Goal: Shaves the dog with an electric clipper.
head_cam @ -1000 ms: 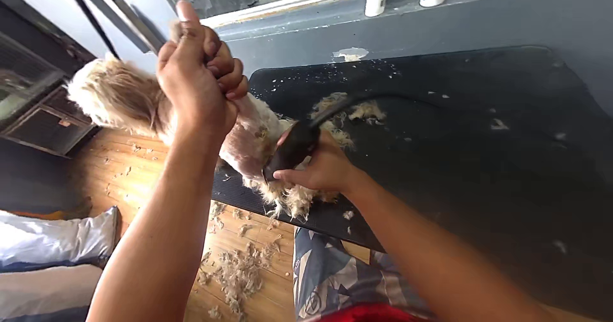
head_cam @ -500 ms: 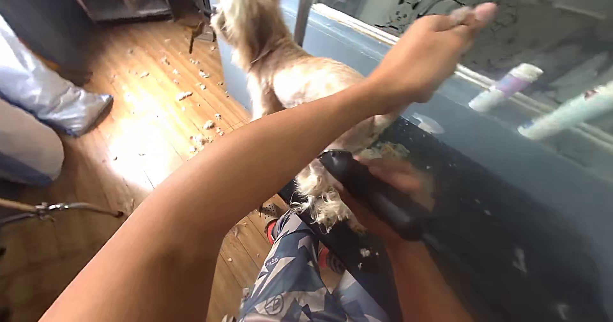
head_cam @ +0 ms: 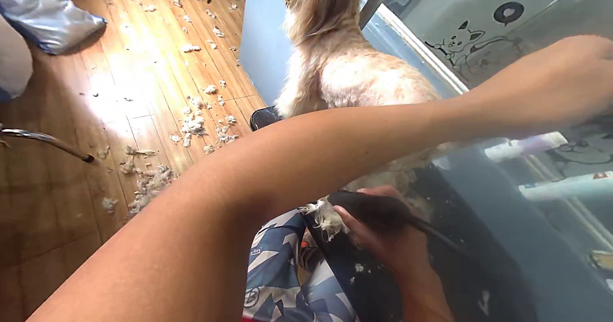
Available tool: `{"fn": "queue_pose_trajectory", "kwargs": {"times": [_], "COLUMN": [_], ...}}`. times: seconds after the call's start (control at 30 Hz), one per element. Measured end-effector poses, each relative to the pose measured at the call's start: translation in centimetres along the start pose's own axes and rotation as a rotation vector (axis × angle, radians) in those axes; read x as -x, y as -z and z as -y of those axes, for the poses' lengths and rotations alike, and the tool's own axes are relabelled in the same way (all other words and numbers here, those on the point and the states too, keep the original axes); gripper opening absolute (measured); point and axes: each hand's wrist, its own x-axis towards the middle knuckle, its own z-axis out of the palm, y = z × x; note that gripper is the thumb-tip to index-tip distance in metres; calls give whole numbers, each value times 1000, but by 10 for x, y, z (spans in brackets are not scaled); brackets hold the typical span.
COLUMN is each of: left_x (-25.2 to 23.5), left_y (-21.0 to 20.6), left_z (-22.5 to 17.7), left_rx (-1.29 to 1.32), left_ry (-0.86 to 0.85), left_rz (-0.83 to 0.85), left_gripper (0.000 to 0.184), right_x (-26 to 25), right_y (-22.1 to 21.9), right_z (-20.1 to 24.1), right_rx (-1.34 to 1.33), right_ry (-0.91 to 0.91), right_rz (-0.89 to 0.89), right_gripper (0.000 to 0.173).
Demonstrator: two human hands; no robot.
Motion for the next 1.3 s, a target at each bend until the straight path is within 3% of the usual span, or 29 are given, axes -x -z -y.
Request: {"fn": "queue_pose_trajectory", "kwargs": {"times": [0.07,0.13,0.23,0.4,0.57,0.73,0.9,1.03,1.3], "left_x": [-5,-11,-13,2,6,4,7,11,22], "left_y": [-1,-4,-6,4,9,9,15,13,8], "left_z": [4,14,17,2,-4,6,7,9,16], "left_rx": [-64,-80,-71,26,201,372,337,294,167], "left_ry": [-50,-96,-124,-88,28,45,35,38,8], "left_rz": [-10,-19,-26,-23,-3,11,25,-10,-60], "left_gripper": [39,35,33,41,48,49,47,47,47], "right_x": [-1,-2,-1,10,0,4,1,-8,-13], "right_y": [7,7,-5,-26,27,85,89,64,48], "right_z": [0,-5,-18,-15,-11,-41,-74,-98,-121], "right_rx": [-101,-40,25,115,-247,-358,-348,-462,-564], "right_ry": [93,245,349,145,-77,74,221,257,108], "right_rz": [-152,-296,-308,-121,-110,-238,-398,-388,-187], "right_gripper": [45,51,52,42,47,56,60,56,49]}}
